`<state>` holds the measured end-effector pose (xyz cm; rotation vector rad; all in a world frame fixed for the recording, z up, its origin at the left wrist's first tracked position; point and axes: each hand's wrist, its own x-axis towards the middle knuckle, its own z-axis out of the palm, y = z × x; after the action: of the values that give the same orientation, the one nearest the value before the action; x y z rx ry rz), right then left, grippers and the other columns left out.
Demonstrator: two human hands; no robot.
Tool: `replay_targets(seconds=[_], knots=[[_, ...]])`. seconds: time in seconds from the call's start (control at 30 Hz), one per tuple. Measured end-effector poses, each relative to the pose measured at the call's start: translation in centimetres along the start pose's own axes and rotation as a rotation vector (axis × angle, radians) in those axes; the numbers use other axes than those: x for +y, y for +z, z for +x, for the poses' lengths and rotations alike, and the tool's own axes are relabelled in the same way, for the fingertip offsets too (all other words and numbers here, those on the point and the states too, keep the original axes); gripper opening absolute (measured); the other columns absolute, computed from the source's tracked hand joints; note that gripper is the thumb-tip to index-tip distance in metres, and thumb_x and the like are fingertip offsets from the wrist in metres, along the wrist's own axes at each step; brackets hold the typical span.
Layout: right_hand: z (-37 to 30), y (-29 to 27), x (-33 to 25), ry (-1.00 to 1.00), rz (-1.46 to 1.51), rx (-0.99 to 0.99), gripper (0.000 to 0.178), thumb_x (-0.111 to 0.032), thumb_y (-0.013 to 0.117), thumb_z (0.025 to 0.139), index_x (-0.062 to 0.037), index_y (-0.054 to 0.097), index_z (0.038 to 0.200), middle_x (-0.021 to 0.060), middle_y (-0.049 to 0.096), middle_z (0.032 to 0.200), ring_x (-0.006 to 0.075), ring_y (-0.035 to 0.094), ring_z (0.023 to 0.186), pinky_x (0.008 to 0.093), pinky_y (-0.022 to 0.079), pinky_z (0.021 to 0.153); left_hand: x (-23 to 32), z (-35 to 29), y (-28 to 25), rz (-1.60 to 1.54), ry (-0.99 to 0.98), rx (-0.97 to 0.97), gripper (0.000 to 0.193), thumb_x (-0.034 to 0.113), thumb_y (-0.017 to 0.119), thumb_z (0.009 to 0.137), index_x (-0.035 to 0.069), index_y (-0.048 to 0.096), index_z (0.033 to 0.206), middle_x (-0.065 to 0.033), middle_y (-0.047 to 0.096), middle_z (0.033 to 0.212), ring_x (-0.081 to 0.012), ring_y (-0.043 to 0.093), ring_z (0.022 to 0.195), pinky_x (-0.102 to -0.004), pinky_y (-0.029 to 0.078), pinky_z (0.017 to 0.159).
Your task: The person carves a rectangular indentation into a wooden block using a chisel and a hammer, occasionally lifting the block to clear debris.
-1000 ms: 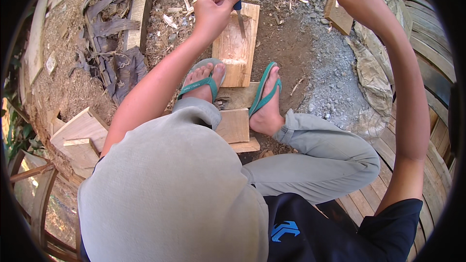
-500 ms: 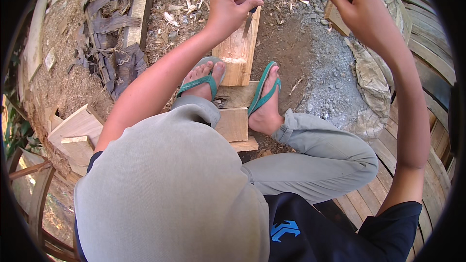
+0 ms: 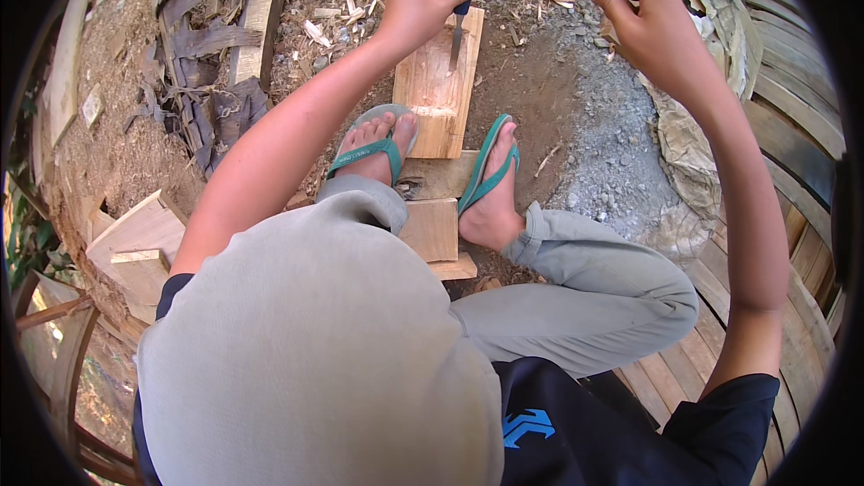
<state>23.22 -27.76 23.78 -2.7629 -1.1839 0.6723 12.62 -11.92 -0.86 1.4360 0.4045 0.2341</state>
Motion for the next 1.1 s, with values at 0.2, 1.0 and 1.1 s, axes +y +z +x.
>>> replay_targets(seconds=[0.2,1.0,1.1], knots=[[3.5,-0.1,-2.0,-0.002,0.166,-0.024,0.037,-0.015,0.057,0.102,-0.0033,0.064,0.136,0.0236,0.072,0.087,0.0213,0.068,0.077,0.0372,0.052,0.074,-1.6,1.7,0.1,0.030,-0.028,-0.039,0.050,0.021,0.081,0.090,0.000,0.067,0.132,-0.0108,0.078,0.109,-0.0138,0.075,0.096,-0.0281,0.061,0.085],[8.8,-0.5,1.1,0.108,0.015,-0.236,0.038,-0.025,0.057,0.102,-0.0109,0.068,0.135,0.0067,0.061,0.069,0.0148,0.055,0.064,0.0375,0.046,0.060,-2.3,3.8,-0.2,0.456,-0.092,-0.101,0.060,0.039,0.081,0.090,0.002,0.067,0.135,-0.0133,0.078,0.112,-0.0194,0.075,0.103,-0.0331,0.058,0.091],[9.3,0.9,1.8,0.181,0.113,-0.088,0.039,-0.026,0.057,0.102,-0.0116,0.067,0.136,0.0070,0.061,0.069,0.0156,0.055,0.064,0.0376,0.046,0.061,-2.3,4.2,-0.3,0.478,-0.083,-0.150,0.058,0.039,0.080,0.090,0.003,0.067,0.135,-0.0136,0.078,0.112,-0.0188,0.075,0.103,-0.0333,0.058,0.091]])
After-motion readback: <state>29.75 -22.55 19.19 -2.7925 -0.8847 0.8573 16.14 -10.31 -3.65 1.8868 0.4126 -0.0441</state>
